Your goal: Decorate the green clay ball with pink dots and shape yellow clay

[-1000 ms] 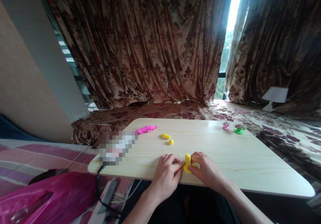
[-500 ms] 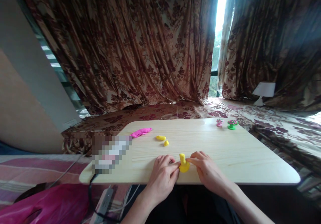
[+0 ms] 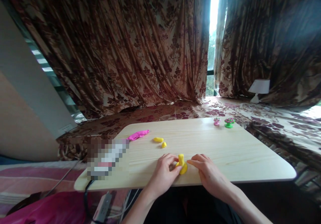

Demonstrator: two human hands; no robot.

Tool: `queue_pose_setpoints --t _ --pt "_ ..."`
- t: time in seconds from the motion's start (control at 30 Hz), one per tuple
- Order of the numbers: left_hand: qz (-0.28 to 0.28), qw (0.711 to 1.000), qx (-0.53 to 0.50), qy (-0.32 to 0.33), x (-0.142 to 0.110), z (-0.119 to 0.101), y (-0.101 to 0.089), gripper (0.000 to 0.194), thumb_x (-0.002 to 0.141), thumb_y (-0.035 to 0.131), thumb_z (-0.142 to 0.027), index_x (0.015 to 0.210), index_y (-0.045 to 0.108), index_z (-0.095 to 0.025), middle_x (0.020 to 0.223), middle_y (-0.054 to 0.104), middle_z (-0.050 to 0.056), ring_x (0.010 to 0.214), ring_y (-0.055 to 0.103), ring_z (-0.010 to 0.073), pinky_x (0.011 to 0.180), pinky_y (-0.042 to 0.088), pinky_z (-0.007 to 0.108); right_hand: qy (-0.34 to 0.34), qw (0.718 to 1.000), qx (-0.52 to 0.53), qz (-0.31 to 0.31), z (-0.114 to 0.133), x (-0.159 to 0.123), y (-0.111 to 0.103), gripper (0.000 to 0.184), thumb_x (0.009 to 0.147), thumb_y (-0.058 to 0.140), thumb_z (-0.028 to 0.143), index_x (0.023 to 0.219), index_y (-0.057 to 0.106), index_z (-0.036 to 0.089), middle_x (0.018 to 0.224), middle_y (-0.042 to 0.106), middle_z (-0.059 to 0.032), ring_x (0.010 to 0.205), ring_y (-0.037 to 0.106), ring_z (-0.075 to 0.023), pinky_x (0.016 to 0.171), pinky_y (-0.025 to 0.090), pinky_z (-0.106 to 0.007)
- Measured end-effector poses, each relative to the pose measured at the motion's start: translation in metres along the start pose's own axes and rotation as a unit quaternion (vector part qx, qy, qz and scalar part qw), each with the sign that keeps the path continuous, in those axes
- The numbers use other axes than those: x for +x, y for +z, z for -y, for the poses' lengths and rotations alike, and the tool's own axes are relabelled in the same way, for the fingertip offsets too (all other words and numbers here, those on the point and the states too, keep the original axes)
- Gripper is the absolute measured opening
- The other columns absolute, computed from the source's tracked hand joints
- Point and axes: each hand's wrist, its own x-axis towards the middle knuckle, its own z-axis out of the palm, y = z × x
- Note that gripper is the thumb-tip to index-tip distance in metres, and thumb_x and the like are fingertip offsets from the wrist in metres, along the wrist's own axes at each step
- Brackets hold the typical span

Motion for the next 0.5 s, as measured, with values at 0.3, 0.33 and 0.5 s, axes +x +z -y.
queue_pose_setpoints --t 0.3,0.33,0.5 --pt "-0.044 0.993 0.108 -0.005 -0.004 0.002 0.009 0.003 0.071 0.061 -0.022 0.071 0.057 -0.021 0.075 0.062 0.0 0.079 0.055 0.0175 0.074 0.039 0.029 0.016 0.999 -0.022 -0.028 0.019 -0.003 0.017 0.066 0.065 0.036 -0.002 0.122 0.05 0.029 0.107 0.053 -0.0033 0.1 0.044 -0.0176 0.088 0.033 -0.03" --pt "-0.046 0.993 0.11 -0.003 -0.004 0.002 0.009 0.003 0.071 0.06 -0.022 0.072 0.058 -0.021 0.076 0.062 0.0 0.079 0.055 0.0177 0.075 0.039 0.03 0.018 0.999 -0.025 -0.033 0.021 -0.005 0.02 0.067 0.065 0.035 -0.002 0.122 0.05 0.029 0.109 0.053 -0.0032 0.102 0.044 -0.0173 0.089 0.032 -0.03" --pt "-0.05 0.991 0.121 0.003 -0.004 0.002 0.01 0.004 0.072 0.06 -0.024 0.073 0.058 -0.021 0.076 0.063 0.0 0.079 0.055 0.018 0.078 0.037 0.031 0.02 0.996 -0.088 -0.025 0.024 -0.009 0.027 0.059 0.07 0.037 0.002 0.122 0.049 0.024 0.118 0.05 -0.0056 0.117 0.036 -0.0193 0.099 0.025 -0.033"
